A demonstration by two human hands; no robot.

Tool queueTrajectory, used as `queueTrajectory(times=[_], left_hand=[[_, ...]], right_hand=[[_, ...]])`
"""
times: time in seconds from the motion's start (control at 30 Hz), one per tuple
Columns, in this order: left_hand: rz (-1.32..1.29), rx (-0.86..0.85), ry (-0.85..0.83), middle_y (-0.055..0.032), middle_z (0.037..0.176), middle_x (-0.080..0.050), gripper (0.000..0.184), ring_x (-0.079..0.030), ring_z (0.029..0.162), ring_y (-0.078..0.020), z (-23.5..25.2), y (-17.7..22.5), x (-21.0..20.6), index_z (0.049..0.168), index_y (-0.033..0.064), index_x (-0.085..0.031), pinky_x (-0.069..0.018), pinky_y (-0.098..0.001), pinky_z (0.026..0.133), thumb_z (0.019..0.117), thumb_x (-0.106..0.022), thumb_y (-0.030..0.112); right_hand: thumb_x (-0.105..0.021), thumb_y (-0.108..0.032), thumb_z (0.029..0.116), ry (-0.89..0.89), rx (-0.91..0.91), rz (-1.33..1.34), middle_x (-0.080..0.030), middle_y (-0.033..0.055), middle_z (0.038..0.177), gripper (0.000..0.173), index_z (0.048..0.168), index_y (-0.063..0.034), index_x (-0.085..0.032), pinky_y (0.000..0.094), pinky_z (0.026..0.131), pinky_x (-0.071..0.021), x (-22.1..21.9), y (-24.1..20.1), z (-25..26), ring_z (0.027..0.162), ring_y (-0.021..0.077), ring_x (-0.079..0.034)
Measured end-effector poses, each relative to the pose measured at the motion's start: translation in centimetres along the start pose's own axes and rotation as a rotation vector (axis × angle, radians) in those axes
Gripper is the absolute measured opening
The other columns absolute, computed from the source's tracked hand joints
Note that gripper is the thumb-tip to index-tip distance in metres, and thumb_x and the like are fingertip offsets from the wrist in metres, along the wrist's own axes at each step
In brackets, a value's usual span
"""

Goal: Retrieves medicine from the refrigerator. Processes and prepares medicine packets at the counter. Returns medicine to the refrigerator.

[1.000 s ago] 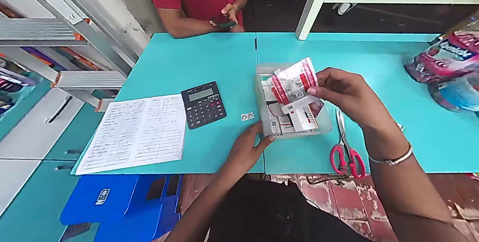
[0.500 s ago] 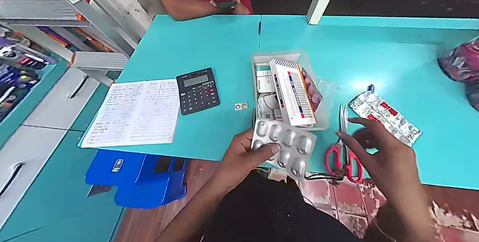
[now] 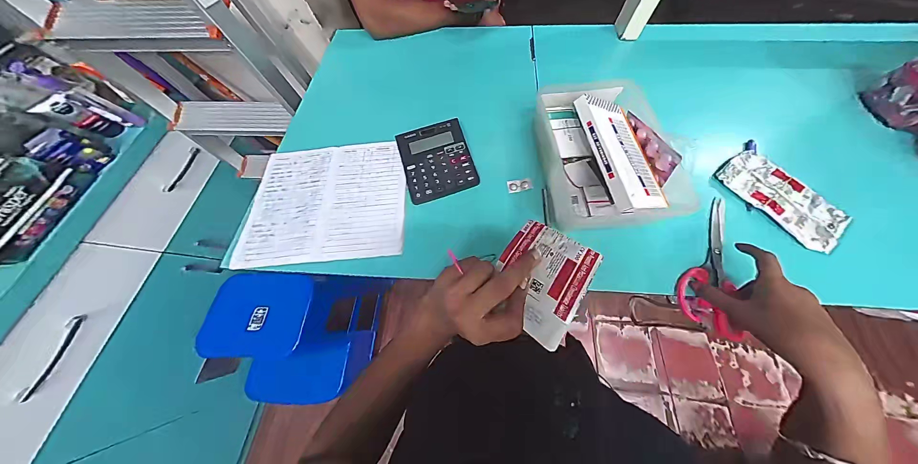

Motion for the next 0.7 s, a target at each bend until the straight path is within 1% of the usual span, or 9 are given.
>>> queueTrajectory(times=[0.1,0.13,0.2,0.27,0.33,0.47,0.5,0.57,0.7], left_hand=[[-0.013,-0.005,-0.011,-0.0098,0.105,-0.071,0.005,-0.050,0.060,-0.0153,-1.7,-1.7,2.7,0.101,0.0067,-0.058,-0.0426,-0.0266,0.059,0.1031,-0.054,0.008],[-0.022,-0.014,-0.015,-0.0105,0.109,-0.071,0.006,-0.051,0.060,-0.0159,-2.3,-2.4,3.5,0.101,0.0072,-0.057,-0.0437,-0.0274,0.059,0.1040,-0.052,0.008],[-0.057,-0.029,-0.016,-0.0115,0.115,-0.071,0.007,-0.053,0.062,-0.0168,-3.5,-3.6,5.0,0.101,0.0079,-0.054,-0.0445,-0.0286,0.059,0.1054,-0.049,0.008],[-0.114,-0.044,-0.019,-0.0132,0.117,-0.070,0.006,-0.055,0.062,-0.0178,-4.6,-4.5,6.3,0.102,0.0069,-0.054,-0.0454,-0.0299,0.059,0.1051,-0.048,0.007],[-0.171,-0.068,-0.023,-0.0152,0.117,-0.070,0.007,-0.053,0.060,-0.0184,-5.7,-5.4,7.2,0.102,0.0053,-0.054,-0.0437,-0.0302,0.057,0.1050,-0.048,0.007],[-0.196,-0.143,-0.047,-0.0129,0.115,-0.066,0.008,-0.049,0.062,-0.0180,-6.9,-6.7,8.2,0.105,0.0049,-0.054,-0.0415,-0.0300,0.058,0.1045,-0.046,0.006],[-0.200,-0.153,-0.039,-0.0125,0.112,-0.066,0.009,-0.047,0.061,-0.0177,-6.8,-6.8,8.4,0.104,0.0045,-0.055,-0.0401,-0.0297,0.057,0.1047,-0.046,0.007],[-0.212,-0.160,-0.009,-0.0118,0.103,-0.063,0.011,-0.044,0.060,-0.0169,-6.4,-7.1,8.7,0.104,0.0035,-0.056,-0.0386,-0.0285,0.056,0.1049,-0.046,0.008],[-0.199,-0.184,0.012,-0.0108,0.102,-0.061,0.011,-0.046,0.066,-0.0181,-5.9,-7.7,9.2,0.098,0.0055,-0.054,-0.0394,-0.0292,0.060,0.1056,-0.046,0.008]], right_hand=[[-0.079,-0.016,0.0850,0.079,-0.051,0.225,-0.068,0.0280,0.086,0.089,0.158,-0.0050,-0.028,0.0630,0.068,-0.0525,-1.2,0.2,-3.3,0.069,0.0388,-0.066],[-0.077,-0.016,0.0855,0.108,-0.062,0.319,-0.068,0.0250,0.090,0.088,0.158,-0.0056,-0.028,0.0550,0.068,-0.0550,-1.9,0.4,-4.4,0.070,0.0309,-0.066],[-0.070,-0.015,0.0856,0.175,-0.036,0.533,-0.063,0.0119,0.098,0.080,0.155,-0.0036,-0.031,0.0303,0.066,-0.0558,-3.9,0.2,-6.9,0.071,0.0085,-0.062],[-0.063,-0.010,0.0890,0.239,0.023,0.810,-0.064,0.0004,0.102,0.064,0.148,-0.0014,-0.040,0.0200,0.068,-0.0571,-6.6,-1.1,-9.7,0.076,-0.0001,-0.063],[-0.065,-0.017,0.0945,0.242,0.077,1.093,-0.069,-0.0090,0.089,0.041,0.133,-0.0083,-0.053,0.0196,0.063,-0.0568,-9.5,-3.6,-12.3,0.068,0.0011,-0.064],[-0.076,-0.048,0.0883,0.045,0.226,1.208,-0.070,-0.0117,0.083,0.040,0.120,-0.0248,-0.067,0.0208,0.058,-0.0547,-13.7,-8.6,-16.2,0.063,0.0015,-0.062],[-0.075,-0.048,0.0886,-0.023,0.278,1.221,-0.069,-0.0122,0.082,0.036,0.119,-0.0280,-0.069,0.0186,0.057,-0.0532,-14.4,-9.7,-16.5,0.062,-0.0002,-0.061],[-0.072,-0.044,0.0924,-0.178,0.389,1.263,-0.069,-0.0113,0.084,0.036,0.124,-0.0273,-0.069,0.0157,0.057,-0.0520,-15.7,-11.3,-16.6,0.063,-0.0018,-0.060],[-0.066,-0.051,0.0952,-0.333,0.521,1.263,-0.067,-0.0119,0.090,0.045,0.131,-0.0244,-0.063,0.0153,0.064,-0.0510,-17.2,-12.4,-15.6,0.071,-0.0023,-0.060]])
Point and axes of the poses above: each hand's wrist, its own z-axis towards the middle knuckle, its own x-axis out of the back of the hand, y = z × x, the point moved 1 cm from there along z, towards the middle knuckle
